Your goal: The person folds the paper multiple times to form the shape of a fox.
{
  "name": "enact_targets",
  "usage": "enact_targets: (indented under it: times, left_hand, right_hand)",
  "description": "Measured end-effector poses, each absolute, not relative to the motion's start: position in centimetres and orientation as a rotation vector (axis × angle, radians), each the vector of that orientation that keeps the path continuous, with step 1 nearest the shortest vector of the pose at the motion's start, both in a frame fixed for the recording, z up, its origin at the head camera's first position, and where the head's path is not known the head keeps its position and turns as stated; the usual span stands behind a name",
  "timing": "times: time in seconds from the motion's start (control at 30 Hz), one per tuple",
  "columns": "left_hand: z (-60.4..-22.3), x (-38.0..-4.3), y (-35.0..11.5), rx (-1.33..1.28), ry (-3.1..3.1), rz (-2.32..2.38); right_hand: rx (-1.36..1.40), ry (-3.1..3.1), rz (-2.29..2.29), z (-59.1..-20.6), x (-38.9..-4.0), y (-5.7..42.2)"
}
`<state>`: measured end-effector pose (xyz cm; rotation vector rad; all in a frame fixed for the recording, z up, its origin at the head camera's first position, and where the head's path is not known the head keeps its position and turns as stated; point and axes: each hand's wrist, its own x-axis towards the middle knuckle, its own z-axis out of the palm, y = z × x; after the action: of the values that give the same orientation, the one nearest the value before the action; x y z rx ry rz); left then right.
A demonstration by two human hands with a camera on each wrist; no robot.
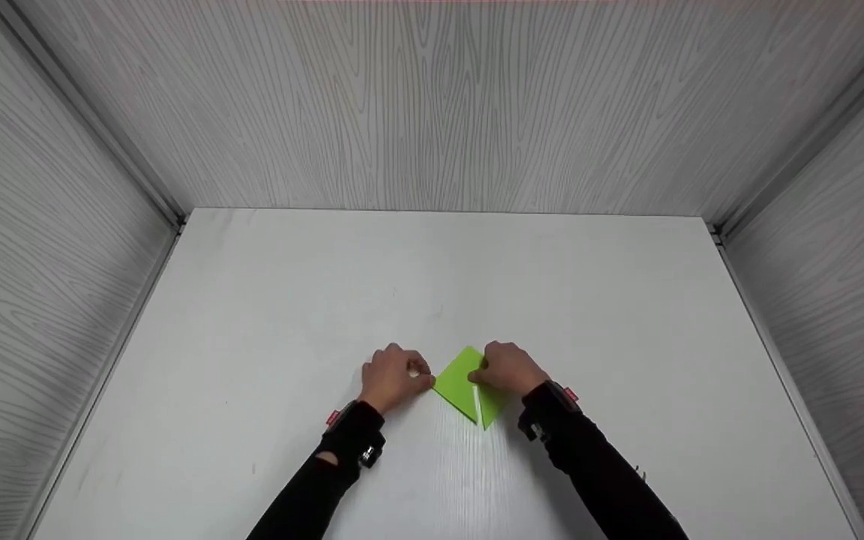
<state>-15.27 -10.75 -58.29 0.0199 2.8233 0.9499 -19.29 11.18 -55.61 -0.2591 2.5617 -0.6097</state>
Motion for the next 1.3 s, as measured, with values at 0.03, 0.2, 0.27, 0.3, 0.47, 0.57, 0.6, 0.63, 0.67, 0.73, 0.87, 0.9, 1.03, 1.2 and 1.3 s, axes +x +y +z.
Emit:
enact_targets:
  times: [0.03,0.2,0.27,0.3,0.47,0.57,0.6,0.63,0.67,0.73,0.87,0.9,1.03,1.2,1.3]
  left_hand:
    - [-58.3,-15.3,-10.6,0.013,2.831,0.957]
    - [-58.8,-15.5,-9.8,-0.037,2.890,0.924]
    - [-58.9,-15.5,-9.5,-0.067,2.894,0.931]
    - [-58.9,-15.6,-9.4,-0.081,2.894,0.939]
    - [-59.0,-15.9,-8.8,-0.131,2.902,0.964]
    - [-59.2,-16.1,-8.3,-0.148,2.919,0.959]
    - [-59.2,-16.2,-8.1,-0.158,2.925,0.954]
    - [-59.3,-16.3,-8.0,-0.167,2.930,0.950]
    - [-59.3,-16.5,-7.8,-0.175,2.933,0.946]
    - [-59.3,-16.9,-7.5,-0.195,2.935,0.936]
    - [-59.3,-17.6,-6.9,-0.198,2.948,0.893]
    - [-59.3,-17.8,-6.7,-0.194,2.952,0.883]
    - [-59.3,-18.3,-6.1,-0.194,2.964,0.846]
    - [-59.2,-18.8,-5.4,-0.209,2.958,0.834]
    - [-59.1,-19.3,-5.0,-0.214,2.950,0.860]
  right_hand:
    - [-0.264,2.563,-0.611,-55.6,-19.3,11.2]
    - [-0.294,2.560,-0.612,-55.5,-19.1,11.2]
    - [-0.297,2.559,-0.614,-55.5,-19.1,11.2]
    - [-0.292,2.559,-0.615,-55.5,-19.0,11.2]
    - [-0.277,2.573,-0.608,-55.4,-18.9,11.3]
    - [-0.282,2.576,-0.604,-55.4,-18.9,11.3]
    - [-0.287,2.577,-0.606,-55.4,-18.9,11.3]
    - [-0.289,2.575,-0.610,-55.5,-18.9,11.2]
    - [-0.291,2.573,-0.613,-55.5,-18.9,11.2]
    - [-0.294,2.570,-0.624,-55.5,-18.9,11.1]
    - [-0.283,2.576,-0.631,-55.4,-18.9,10.9]
    - [-0.280,2.577,-0.632,-55.4,-18.9,10.8]
    - [-0.276,2.572,-0.635,-55.6,-18.8,10.8]
    - [-0.274,2.571,-0.644,-55.6,-18.7,10.8]
    - [-0.281,2.570,-0.640,-55.6,-18.9,10.9]
